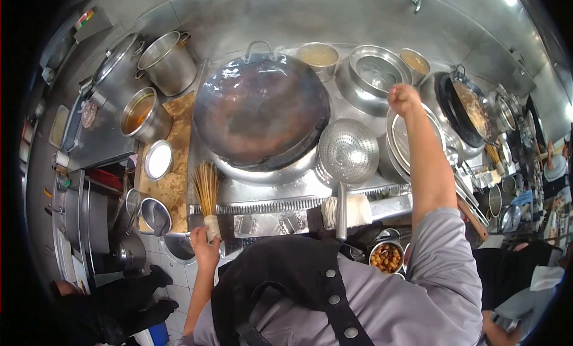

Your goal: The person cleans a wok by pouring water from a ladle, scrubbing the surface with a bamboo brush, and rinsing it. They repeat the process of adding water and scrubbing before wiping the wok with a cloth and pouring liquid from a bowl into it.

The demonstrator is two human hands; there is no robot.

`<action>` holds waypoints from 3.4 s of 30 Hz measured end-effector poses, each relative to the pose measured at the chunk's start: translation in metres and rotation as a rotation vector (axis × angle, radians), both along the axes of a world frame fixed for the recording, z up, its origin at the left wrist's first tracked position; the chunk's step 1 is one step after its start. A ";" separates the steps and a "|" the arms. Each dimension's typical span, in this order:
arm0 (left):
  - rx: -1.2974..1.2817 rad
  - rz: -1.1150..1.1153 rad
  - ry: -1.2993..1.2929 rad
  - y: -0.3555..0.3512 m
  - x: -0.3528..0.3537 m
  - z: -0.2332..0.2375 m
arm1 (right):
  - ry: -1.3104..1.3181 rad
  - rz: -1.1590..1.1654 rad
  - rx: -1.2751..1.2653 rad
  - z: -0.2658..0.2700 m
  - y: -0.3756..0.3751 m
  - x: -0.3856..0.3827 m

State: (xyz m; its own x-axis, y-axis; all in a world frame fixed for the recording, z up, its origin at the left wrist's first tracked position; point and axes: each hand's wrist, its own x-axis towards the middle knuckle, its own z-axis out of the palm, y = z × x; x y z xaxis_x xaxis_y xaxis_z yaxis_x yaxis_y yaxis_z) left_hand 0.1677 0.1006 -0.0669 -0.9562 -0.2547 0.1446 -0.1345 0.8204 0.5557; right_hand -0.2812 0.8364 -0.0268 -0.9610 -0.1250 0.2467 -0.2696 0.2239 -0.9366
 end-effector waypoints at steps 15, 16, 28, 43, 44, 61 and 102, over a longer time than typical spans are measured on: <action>1.248 0.035 0.100 -0.056 -0.107 0.091 | -0.547 0.292 -1.617 0.153 -0.162 0.267; 1.184 0.049 0.150 -0.059 -0.128 0.110 | -0.591 0.320 -1.612 0.154 -0.171 0.284; 0.237 -0.141 -0.242 -0.098 -0.244 0.069 | -0.760 0.007 -1.377 0.205 -0.323 0.488; 0.958 -0.187 -0.263 -0.071 -0.015 0.067 | -0.444 -0.605 0.222 0.109 -0.360 0.530; 0.845 -0.191 -0.209 -0.078 -0.014 0.063 | -0.406 -0.624 0.168 0.098 -0.358 0.531; 0.003 -0.180 0.249 -0.017 -0.009 0.029 | -0.300 -0.550 0.099 0.201 -0.151 0.226; 0.580 -0.524 0.039 0.004 -0.035 0.018 | -0.510 -0.261 -0.942 0.194 -0.249 0.445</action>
State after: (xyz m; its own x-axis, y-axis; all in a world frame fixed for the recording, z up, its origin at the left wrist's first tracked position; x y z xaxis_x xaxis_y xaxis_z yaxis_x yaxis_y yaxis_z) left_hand 0.1329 0.1048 -0.0491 -0.9696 0.1832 0.1624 0.2185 0.3489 0.9113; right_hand 0.1640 0.5876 0.1668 -0.9466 0.1263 -0.2966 0.1489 -0.6449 -0.7497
